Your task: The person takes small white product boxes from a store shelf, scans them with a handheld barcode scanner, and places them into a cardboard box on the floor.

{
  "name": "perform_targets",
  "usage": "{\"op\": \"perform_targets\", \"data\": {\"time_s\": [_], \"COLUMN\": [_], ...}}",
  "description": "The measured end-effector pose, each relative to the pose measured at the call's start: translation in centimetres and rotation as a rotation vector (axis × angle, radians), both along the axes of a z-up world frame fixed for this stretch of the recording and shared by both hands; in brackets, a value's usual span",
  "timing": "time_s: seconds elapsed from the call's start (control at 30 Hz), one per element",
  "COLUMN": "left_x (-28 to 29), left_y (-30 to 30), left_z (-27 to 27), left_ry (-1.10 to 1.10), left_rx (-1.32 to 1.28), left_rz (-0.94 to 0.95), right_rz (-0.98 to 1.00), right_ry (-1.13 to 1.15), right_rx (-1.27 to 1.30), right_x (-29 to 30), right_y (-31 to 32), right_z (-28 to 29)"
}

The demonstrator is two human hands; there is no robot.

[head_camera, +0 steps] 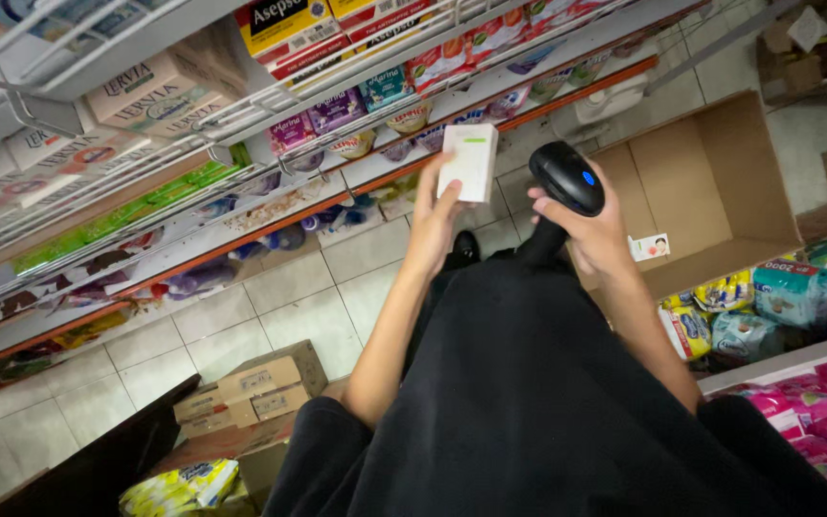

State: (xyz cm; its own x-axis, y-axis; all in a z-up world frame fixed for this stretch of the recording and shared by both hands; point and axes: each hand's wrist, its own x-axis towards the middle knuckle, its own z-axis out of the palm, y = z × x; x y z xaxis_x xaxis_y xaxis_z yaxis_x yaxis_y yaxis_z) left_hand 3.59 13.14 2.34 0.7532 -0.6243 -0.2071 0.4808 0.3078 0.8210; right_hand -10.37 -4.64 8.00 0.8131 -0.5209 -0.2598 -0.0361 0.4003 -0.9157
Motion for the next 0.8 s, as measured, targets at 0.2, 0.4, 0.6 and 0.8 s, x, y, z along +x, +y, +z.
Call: {"op": "perform_targets", "data": {"time_s": [0.2, 0.4, 0.6, 0.8], "left_x": [1.8, 1.7, 1.7, 1.0], "left_y": [1.3, 0.9, 0.7, 0.5], "left_z": [0.5, -1.2, -0.9, 0.6], "left_ry": [0.393, 0.439, 0.423, 0.303], "left_rx": [-0.22, -0.244, -0.219, -0.121], "left_rz": [-0.139, -0.127, -0.145, -0.094], "right_rz": [0.179, 0.263, 0.248, 0.102], "right_ry": [0.028, 0.08, 0.055, 0.075], "right_rx": [-0.328, -0.788, -1.004, -0.911], "right_x": [-0.5, 0.4, 0.4, 0.0], "right_y": [-0.7, 0.1, 0.2, -0.4], "right_z": [3.2, 7.1, 9.7, 6.9]}}
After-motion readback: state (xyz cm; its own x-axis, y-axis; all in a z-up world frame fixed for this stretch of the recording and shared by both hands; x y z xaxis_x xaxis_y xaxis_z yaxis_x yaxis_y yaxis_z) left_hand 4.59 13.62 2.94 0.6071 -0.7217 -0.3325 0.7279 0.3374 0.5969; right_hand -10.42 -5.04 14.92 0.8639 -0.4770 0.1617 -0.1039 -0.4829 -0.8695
